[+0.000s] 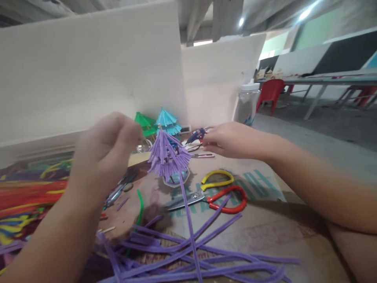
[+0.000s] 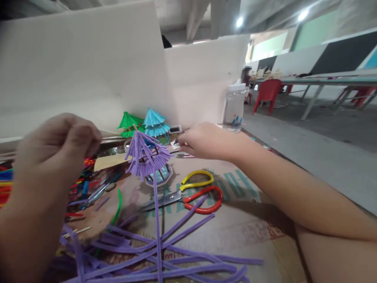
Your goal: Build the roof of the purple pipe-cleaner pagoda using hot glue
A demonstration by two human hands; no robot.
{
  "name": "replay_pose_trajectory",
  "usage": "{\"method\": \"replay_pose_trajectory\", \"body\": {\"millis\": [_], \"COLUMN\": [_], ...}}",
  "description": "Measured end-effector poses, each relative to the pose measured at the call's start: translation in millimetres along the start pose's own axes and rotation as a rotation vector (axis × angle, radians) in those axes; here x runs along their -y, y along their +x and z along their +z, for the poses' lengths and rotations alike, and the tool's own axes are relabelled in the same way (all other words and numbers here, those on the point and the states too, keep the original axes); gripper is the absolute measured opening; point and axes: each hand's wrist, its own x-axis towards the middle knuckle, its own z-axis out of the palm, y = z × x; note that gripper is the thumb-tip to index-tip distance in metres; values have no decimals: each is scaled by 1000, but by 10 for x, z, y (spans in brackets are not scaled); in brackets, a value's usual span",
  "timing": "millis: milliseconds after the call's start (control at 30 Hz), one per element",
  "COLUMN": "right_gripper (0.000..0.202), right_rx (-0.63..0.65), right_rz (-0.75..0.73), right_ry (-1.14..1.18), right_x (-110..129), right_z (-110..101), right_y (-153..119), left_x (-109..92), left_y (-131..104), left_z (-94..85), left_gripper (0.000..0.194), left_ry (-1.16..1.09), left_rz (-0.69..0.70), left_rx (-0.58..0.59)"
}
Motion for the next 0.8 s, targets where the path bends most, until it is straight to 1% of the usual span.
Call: {"method": "replay_pose_trajectory", "body": {"millis": [33,100,133,167,233,300,367,500,567,633,700,800], "right_gripper": [26,24,23,24,28,32,34,41,48,51,51,53], "right_rx": [71,213,288,338,399,445,487,517,507,499,504,526], "right_rz": [19,91,130,164,267,319,276,86,1,-44,-77,-122], "right_ry": [-3,7,33,55,71,97,176,423,474,487,499,490], "right_x": [-66,-241,-342,-442,-608,-672,-598,-199,-43,30,52,94], "right_z": [89,255,322,372,420,410,373,347,381,426,462,480], "right_y": [-6,-15,-20,-25,-39,-61,-92,-194,-259,-312,-340,-343], "left_x": [43,115,141,159,173,168,159,172,195,223,252,291], "left_y": [26,81,105,124,146,150,142,131,140,158,180,210], "left_z": [36,119,156,185,216,219,212,222,241,262,285,329], "left_gripper": [29,21,18,15,11,8,13,25,29,28,27,33], "left_ry": [-8,-55,-86,-126,-191,-188,-109,0,15,30,38,45], "left_rz": [-16,-30,-35,-33,-27,-19,-15,-31,-39,-27,21,75], "left_rx": [-33,-50,-30,-17,-4,4,7,15,19,9,11,33]}}
